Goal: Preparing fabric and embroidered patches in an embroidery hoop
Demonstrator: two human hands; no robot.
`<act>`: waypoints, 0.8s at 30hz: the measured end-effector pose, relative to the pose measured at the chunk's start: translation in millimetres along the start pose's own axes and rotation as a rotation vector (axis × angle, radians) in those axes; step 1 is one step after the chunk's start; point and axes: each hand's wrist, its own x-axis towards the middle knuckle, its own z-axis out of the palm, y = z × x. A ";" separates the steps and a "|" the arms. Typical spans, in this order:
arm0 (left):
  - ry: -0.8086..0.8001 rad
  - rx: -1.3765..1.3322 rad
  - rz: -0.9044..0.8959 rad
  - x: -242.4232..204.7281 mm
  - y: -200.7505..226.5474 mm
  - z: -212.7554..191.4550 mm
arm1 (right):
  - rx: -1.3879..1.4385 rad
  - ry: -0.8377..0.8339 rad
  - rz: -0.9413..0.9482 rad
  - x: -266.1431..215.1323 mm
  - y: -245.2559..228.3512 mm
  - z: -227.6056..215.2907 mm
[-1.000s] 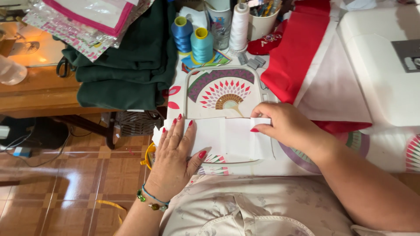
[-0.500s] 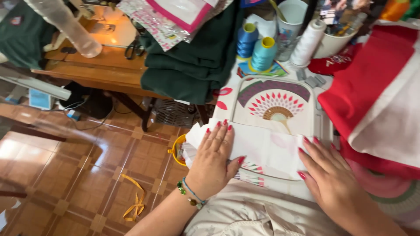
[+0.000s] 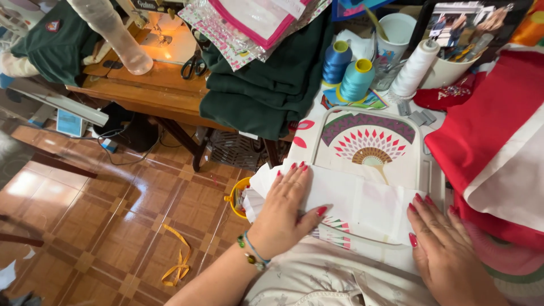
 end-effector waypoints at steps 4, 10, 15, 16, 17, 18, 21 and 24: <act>0.036 -0.058 0.000 0.1 -17.6 -14.1 | -0.014 0.044 -0.027 0.1 1.9 1.8; 0.192 0.000 -0.066 -13.1 -60.8 -15.4 | 0.014 0.023 0.031 2.9 -6.6 -4.8; 0.195 0.001 -0.068 -17.3 -61.3 -18.7 | 0.022 0.030 0.050 2.3 -9.6 -5.3; 0.200 0.004 -0.060 -16.9 -60.8 -18.5 | 0.017 0.039 0.049 5.1 -11.2 -7.6; 0.199 -0.001 -0.057 -16.7 -59.9 -18.7 | 0.025 0.061 0.032 7.8 -13.1 -10.4; 0.197 -0.006 -0.055 -16.8 -59.0 -19.0 | 0.034 0.083 0.015 10.5 -15.2 -13.2; 0.216 -0.005 -0.020 -11.6 -59.0 -19.5 | 0.027 0.120 0.002 7.5 -9.1 -6.5; 0.212 0.027 -0.045 -6.7 -58.9 -18.4 | 0.033 0.132 -0.015 7.9 -6.6 -5.9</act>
